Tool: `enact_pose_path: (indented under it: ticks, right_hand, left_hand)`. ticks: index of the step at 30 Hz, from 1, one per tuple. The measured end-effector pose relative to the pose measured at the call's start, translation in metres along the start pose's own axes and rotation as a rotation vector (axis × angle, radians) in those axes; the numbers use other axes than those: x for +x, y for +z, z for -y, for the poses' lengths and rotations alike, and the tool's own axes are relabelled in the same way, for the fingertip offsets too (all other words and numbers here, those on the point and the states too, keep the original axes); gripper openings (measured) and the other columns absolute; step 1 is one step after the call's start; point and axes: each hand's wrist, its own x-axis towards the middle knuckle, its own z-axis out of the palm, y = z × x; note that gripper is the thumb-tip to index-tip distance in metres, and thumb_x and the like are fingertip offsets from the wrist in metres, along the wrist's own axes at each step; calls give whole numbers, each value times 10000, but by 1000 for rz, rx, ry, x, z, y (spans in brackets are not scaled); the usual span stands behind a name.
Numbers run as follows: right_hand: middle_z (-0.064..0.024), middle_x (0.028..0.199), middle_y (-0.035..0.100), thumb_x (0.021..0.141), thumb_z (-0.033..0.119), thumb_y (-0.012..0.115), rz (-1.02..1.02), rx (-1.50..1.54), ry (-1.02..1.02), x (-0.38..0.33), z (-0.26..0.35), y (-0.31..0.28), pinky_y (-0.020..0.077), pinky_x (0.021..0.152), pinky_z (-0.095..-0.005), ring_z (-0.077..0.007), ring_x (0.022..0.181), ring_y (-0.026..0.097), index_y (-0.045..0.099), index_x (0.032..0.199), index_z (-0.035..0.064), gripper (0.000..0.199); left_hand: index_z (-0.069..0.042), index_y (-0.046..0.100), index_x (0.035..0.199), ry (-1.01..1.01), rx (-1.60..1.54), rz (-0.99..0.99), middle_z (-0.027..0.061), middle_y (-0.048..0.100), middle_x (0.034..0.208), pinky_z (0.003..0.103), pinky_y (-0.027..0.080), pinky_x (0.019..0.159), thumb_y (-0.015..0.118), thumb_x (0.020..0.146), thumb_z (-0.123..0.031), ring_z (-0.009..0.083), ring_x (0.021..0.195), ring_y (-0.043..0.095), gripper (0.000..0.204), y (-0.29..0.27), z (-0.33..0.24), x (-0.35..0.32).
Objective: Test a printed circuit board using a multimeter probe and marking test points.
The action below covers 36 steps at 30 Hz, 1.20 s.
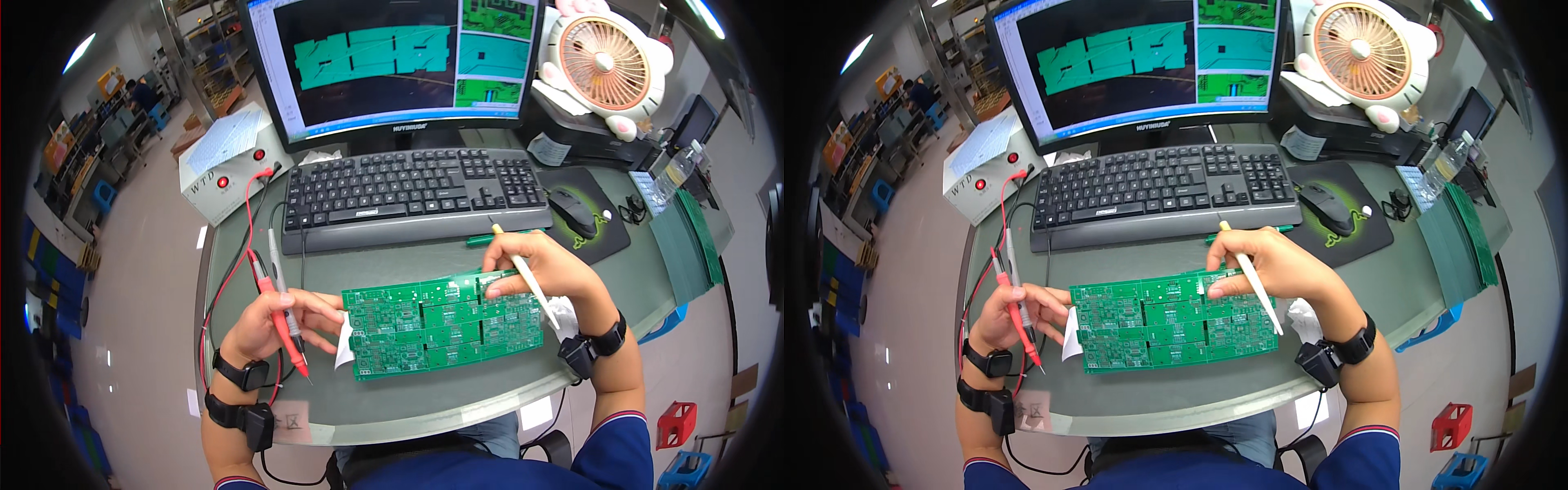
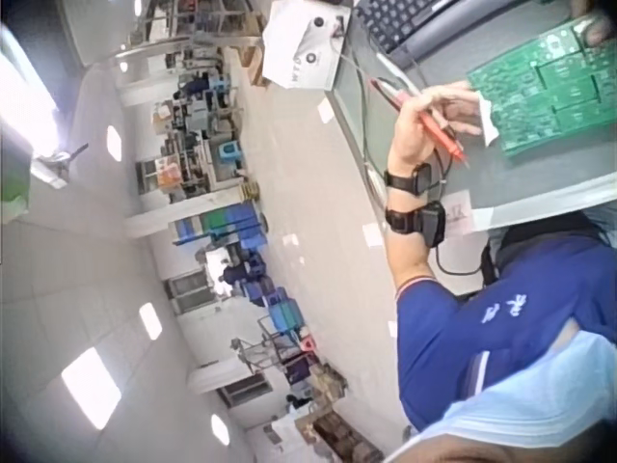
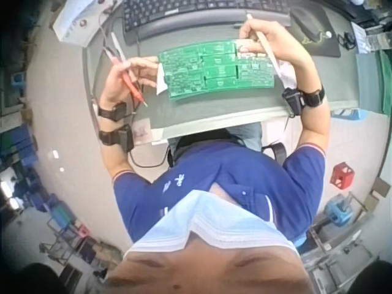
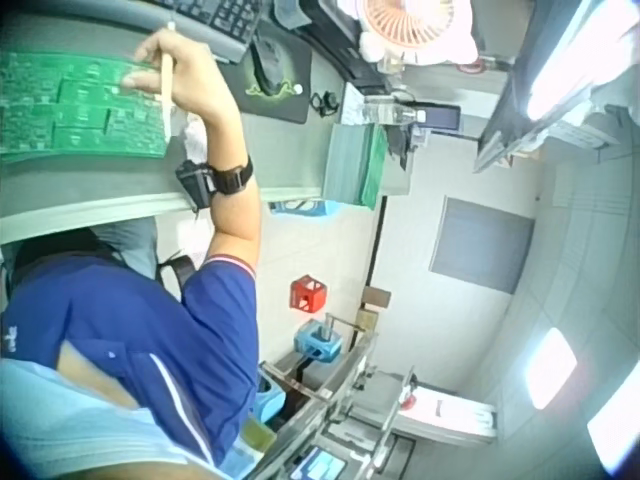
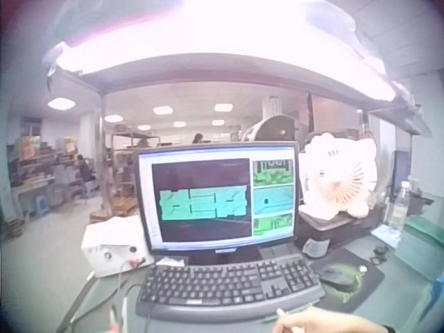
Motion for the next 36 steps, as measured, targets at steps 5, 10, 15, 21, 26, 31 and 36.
enact_pose_path:
  ticks: [5, 10, 15, 21, 26, 31, 36]
  right_hand:
    - [-4, 741, 577, 737, 233, 850, -46, 43, 5, 2, -2, 4, 429, 622, -257, -104, 705, 543, 656, 926, 57, 323]
    - [-6, 781, 618, 728, 172, 853, -76, 41, -25, 2, -5, 5, 447, 639, -257, -105, 699, 556, 655, 925, 37, 311]
    - [-22, 795, 645, 743, 135, 841, -116, 75, -18, 3, -7, 5, 468, 655, -252, -107, 695, 594, 654, 920, 18, 282]
    - [-16, 763, 636, 877, 133, 719, -162, 103, -1, -3, -15, 3, 457, 637, -233, -91, 695, 582, 656, 927, 12, 146]
    - [-14, 825, 649, 909, 146, 690, -215, 105, 32, -5, -18, 3, 462, 661, -217, -68, 726, 573, 650, 950, 11, 147]
    - [-11, 860, 657, 917, 144, 683, -204, 137, 71, -5, -19, 2, 467, 682, -209, -61, 749, 574, 645, 961, 12, 144]
    - [-12, 872, 661, 909, 129, 691, -203, 164, 59, -5, -21, 2, 477, 708, -214, -62, 769, 582, 646, 959, 14, 133]
  left_hand:
    - [110, 555, 1268, -30, 22, -56, 247, 508, 1356, 478, 530, 912, 407, 892, -423, 394, 1137, 595, 668, 4, 4, -2]
    - [97, 512, 1325, -69, 51, -101, 238, 518, 1357, 441, 517, 926, 384, 899, -437, 355, 1117, 607, 695, 12, -1, 0]
    - [139, 516, 1291, -71, 126, -167, 259, 573, 1240, 441, 529, 891, 381, 887, -467, 381, 1050, 639, 740, 19, -5, 2]
    - [141, 497, 1308, -73, 90, -148, 287, 580, 1243, 425, 531, 884, 386, 882, -477, 374, 1047, 648, 759, 18, -4, 1]
    - [147, 493, 1308, -78, 88, -150, 298, 589, 1225, 412, 532, 882, 393, 878, -480, 378, 1038, 654, 767, 19, -5, 1]
    - [149, 495, 1302, -71, 75, -178, 312, 581, 1230, 427, 546, 861, 393, 882, -468, 394, 1034, 653, 753, 14, -1, 0]
    - [164, 490, 1291, 6, 74, -204, 341, 571, 1219, 482, 565, 824, 379, 902, -425, 430, 1034, 645, 714, 9, 1, -2]
